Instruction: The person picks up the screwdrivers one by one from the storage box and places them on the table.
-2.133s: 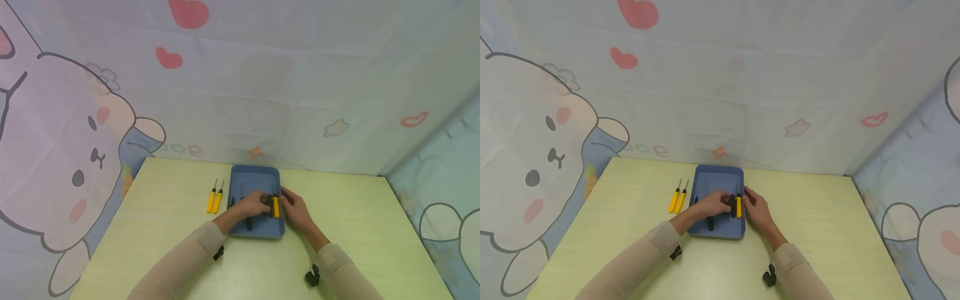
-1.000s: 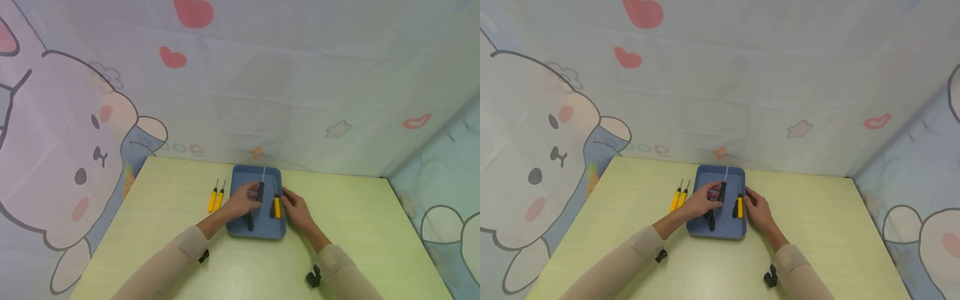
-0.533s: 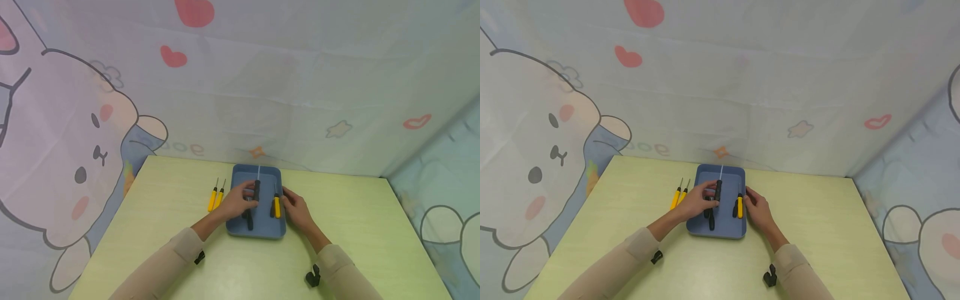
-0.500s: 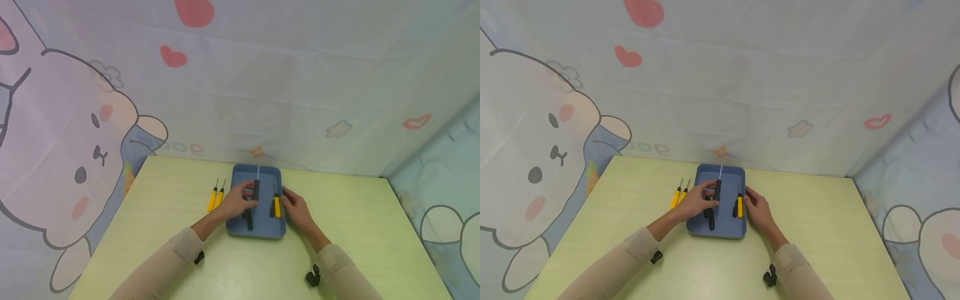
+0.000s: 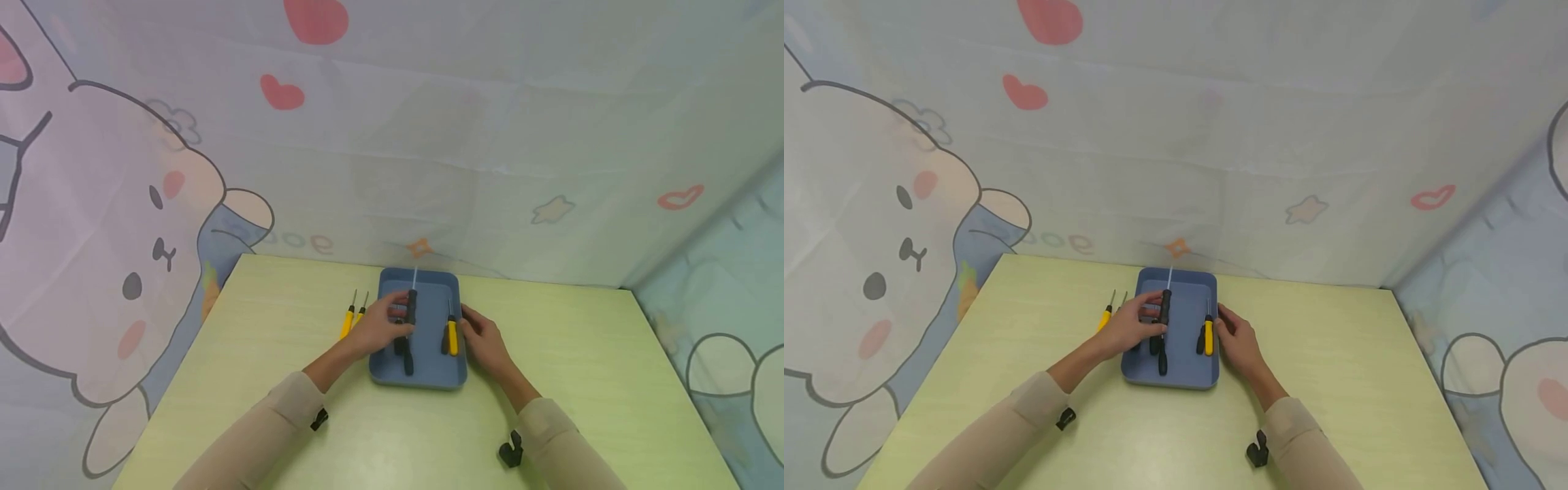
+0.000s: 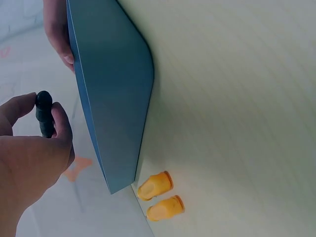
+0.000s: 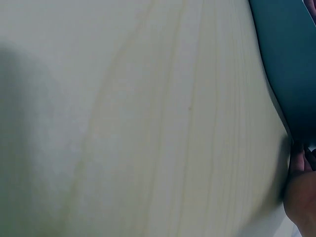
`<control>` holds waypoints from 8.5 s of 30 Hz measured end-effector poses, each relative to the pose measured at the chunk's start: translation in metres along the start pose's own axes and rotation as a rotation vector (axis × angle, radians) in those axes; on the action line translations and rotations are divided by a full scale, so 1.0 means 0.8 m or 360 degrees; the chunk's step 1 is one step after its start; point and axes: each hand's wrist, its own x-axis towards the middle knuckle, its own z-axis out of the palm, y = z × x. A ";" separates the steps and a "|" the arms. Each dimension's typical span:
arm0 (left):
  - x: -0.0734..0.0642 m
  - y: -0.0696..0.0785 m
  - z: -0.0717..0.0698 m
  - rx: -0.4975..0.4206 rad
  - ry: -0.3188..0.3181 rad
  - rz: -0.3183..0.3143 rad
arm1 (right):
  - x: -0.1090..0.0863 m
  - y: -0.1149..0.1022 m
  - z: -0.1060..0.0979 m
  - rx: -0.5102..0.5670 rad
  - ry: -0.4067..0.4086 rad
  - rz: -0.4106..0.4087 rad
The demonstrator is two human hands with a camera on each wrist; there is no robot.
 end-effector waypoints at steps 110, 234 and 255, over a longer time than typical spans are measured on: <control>-0.028 -0.045 -0.135 0.0112 0.0140 -0.0302 | -0.002 -0.003 0.001 0.0016 -0.0022 -0.0014; -0.048 -0.024 -0.132 0.0793 0.0093 0.0222 | -0.001 0.003 0.005 -0.0020 -0.0024 -0.0019; -0.032 -0.003 -0.097 0.0770 -0.0013 0.0405 | -0.002 -0.005 0.005 -0.0045 0.0003 -0.0023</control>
